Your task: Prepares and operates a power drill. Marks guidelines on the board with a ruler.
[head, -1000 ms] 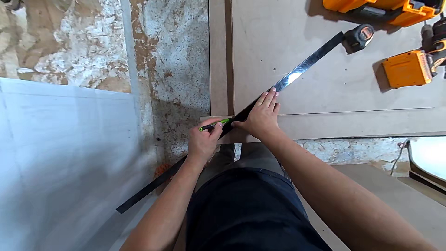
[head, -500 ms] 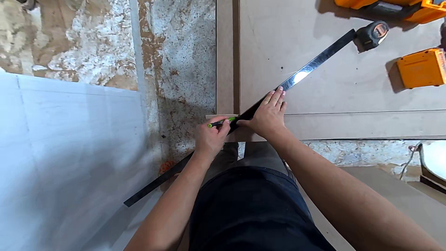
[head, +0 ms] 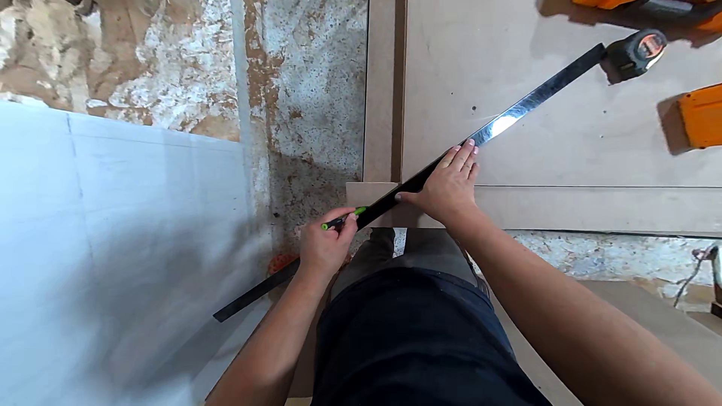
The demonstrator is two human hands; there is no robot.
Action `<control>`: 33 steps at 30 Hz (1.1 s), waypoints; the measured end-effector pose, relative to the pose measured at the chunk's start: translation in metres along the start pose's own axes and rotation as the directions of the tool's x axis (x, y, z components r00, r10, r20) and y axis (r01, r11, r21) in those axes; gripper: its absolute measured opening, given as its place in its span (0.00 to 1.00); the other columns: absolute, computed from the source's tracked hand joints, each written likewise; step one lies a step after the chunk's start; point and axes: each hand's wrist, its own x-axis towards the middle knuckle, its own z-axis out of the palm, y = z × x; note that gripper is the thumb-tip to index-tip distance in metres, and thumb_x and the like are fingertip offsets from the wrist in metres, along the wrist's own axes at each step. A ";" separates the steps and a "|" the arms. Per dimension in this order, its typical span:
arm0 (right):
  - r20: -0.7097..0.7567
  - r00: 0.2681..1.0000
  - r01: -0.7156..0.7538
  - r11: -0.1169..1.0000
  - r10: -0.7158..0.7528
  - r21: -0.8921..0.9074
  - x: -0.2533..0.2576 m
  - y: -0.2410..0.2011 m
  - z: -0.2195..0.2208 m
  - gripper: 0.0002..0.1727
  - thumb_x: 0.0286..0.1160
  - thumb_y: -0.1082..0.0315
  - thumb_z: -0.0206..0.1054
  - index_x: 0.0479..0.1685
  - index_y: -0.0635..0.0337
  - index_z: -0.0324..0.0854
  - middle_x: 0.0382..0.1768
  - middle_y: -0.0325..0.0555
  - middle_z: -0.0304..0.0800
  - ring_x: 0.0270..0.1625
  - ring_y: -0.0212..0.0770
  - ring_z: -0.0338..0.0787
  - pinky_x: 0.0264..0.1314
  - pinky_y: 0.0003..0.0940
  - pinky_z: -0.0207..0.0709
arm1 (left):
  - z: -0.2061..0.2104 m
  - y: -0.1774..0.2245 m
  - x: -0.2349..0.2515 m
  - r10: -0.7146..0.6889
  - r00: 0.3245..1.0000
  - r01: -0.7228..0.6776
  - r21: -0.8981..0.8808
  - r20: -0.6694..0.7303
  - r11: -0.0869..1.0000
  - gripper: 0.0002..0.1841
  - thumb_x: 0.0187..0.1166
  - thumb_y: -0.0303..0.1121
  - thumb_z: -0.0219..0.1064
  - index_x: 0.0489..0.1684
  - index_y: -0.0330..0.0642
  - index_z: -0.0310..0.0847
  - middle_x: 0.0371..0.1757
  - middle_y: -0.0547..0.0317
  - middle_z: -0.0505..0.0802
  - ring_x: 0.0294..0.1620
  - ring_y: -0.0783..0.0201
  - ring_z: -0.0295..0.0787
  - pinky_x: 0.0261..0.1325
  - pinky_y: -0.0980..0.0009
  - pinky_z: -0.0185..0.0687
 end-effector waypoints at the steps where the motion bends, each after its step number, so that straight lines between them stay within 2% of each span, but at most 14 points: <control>1: -0.002 1.000 -0.002 1.000 0.002 0.002 0.000 0.000 0.000 0.96 0.22 0.15 0.79 0.89 0.83 0.35 0.90 0.84 0.27 0.94 0.77 0.36 0.92 0.67 0.39 | 0.002 0.003 0.003 0.007 1.000 -0.008 0.009 0.007 1.000 0.10 0.84 0.38 0.68 0.54 0.49 0.93 0.42 0.64 0.99 0.39 0.73 0.96 0.45 0.67 0.94; 6: -0.018 1.000 0.001 1.000 -0.001 0.013 0.000 0.001 0.002 0.96 0.21 0.15 0.80 0.89 0.83 0.35 0.90 0.84 0.26 0.94 0.77 0.36 0.92 0.67 0.39 | -0.021 -0.013 -0.016 0.032 0.999 -0.027 0.130 -0.036 0.991 0.11 0.82 0.41 0.66 0.51 0.51 0.94 0.38 0.66 0.98 0.34 0.75 0.94 0.39 0.70 0.93; 9: -0.008 1.000 0.000 1.000 0.000 0.016 -0.001 0.001 0.001 0.96 0.23 0.16 0.80 0.89 0.84 0.35 0.90 0.84 0.25 0.94 0.77 0.35 0.92 0.67 0.39 | -0.036 -0.030 -0.030 -0.010 0.999 0.024 0.275 -0.051 0.961 0.11 0.81 0.40 0.68 0.48 0.50 0.95 0.33 0.63 0.96 0.28 0.70 0.90 0.33 0.63 0.88; 11: -0.006 1.000 0.005 1.000 -0.004 0.021 -0.001 0.000 0.001 0.96 0.23 0.16 0.81 0.89 0.84 0.35 0.90 0.84 0.24 0.94 0.77 0.35 0.92 0.67 0.38 | -0.045 -0.035 -0.035 -0.072 0.994 0.090 0.229 -0.084 0.969 0.11 0.81 0.41 0.67 0.48 0.51 0.94 0.34 0.64 0.97 0.30 0.70 0.92 0.35 0.63 0.90; 13: -0.014 1.000 -0.004 1.000 0.004 0.025 0.001 0.001 0.001 0.97 0.21 0.16 0.81 0.89 0.83 0.34 0.90 0.84 0.24 0.94 0.78 0.35 0.93 0.67 0.37 | -0.047 -0.028 -0.032 -0.093 0.989 0.105 0.098 -0.117 0.990 0.11 0.81 0.39 0.67 0.50 0.48 0.93 0.38 0.63 0.99 0.37 0.69 0.97 0.43 0.64 0.96; 16: -0.009 1.000 0.001 1.000 -0.001 0.001 -0.001 0.002 0.003 0.97 0.22 0.15 0.80 0.89 0.84 0.34 0.90 0.85 0.24 0.94 0.78 0.35 0.93 0.66 0.38 | -0.038 -0.016 -0.029 -0.040 0.993 0.045 0.041 -0.114 0.998 0.11 0.81 0.39 0.67 0.51 0.47 0.93 0.40 0.63 0.99 0.39 0.72 0.97 0.45 0.67 0.96; 20: -0.013 1.000 -0.001 1.000 0.001 -0.002 -0.001 0.000 0.000 0.96 0.23 0.15 0.79 0.89 0.84 0.34 0.90 0.85 0.26 0.94 0.78 0.36 0.92 0.67 0.39 | -0.026 -0.014 -0.021 -0.003 0.996 0.013 0.112 -0.091 0.994 0.10 0.79 0.39 0.69 0.48 0.50 0.94 0.33 0.68 0.97 0.31 0.77 0.92 0.35 0.72 0.90; 23: -0.001 1.000 -0.010 1.000 0.010 -0.009 -0.001 0.000 -0.001 0.96 0.23 0.15 0.79 0.89 0.84 0.34 0.90 0.84 0.26 0.94 0.77 0.35 0.93 0.67 0.38 | -0.022 -0.012 -0.017 0.002 0.997 0.007 0.136 -0.073 0.991 0.10 0.80 0.40 0.67 0.48 0.50 0.94 0.33 0.68 0.97 0.32 0.76 0.93 0.37 0.70 0.92; 27: 0.012 1.000 -0.016 1.000 0.016 -0.013 0.001 0.000 -0.001 0.96 0.23 0.14 0.78 0.90 0.82 0.35 0.91 0.83 0.25 0.94 0.76 0.35 0.93 0.66 0.38 | 0.006 0.006 0.005 0.097 0.995 -0.094 0.099 -0.020 0.991 0.12 0.81 0.40 0.67 0.51 0.46 0.94 0.37 0.61 0.97 0.34 0.70 0.94 0.40 0.64 0.94; 30: 0.017 1.000 -0.022 1.000 0.022 -0.008 0.001 0.000 -0.003 0.96 0.23 0.14 0.78 0.90 0.82 0.35 0.91 0.82 0.26 0.95 0.74 0.35 0.94 0.65 0.38 | 0.040 0.027 0.036 0.206 0.978 -0.205 0.038 -0.014 0.978 0.11 0.79 0.37 0.69 0.50 0.46 0.95 0.35 0.60 0.97 0.31 0.71 0.92 0.38 0.67 0.92; 33: 0.022 0.999 -0.036 0.999 0.037 -0.018 0.003 0.001 -0.006 0.96 0.23 0.14 0.78 0.91 0.81 0.32 0.91 0.82 0.24 0.95 0.73 0.35 0.94 0.64 0.37 | 0.053 0.039 0.052 0.233 0.973 -0.232 -0.021 0.005 0.972 0.10 0.80 0.36 0.69 0.51 0.49 0.94 0.38 0.63 0.98 0.34 0.76 0.93 0.41 0.72 0.92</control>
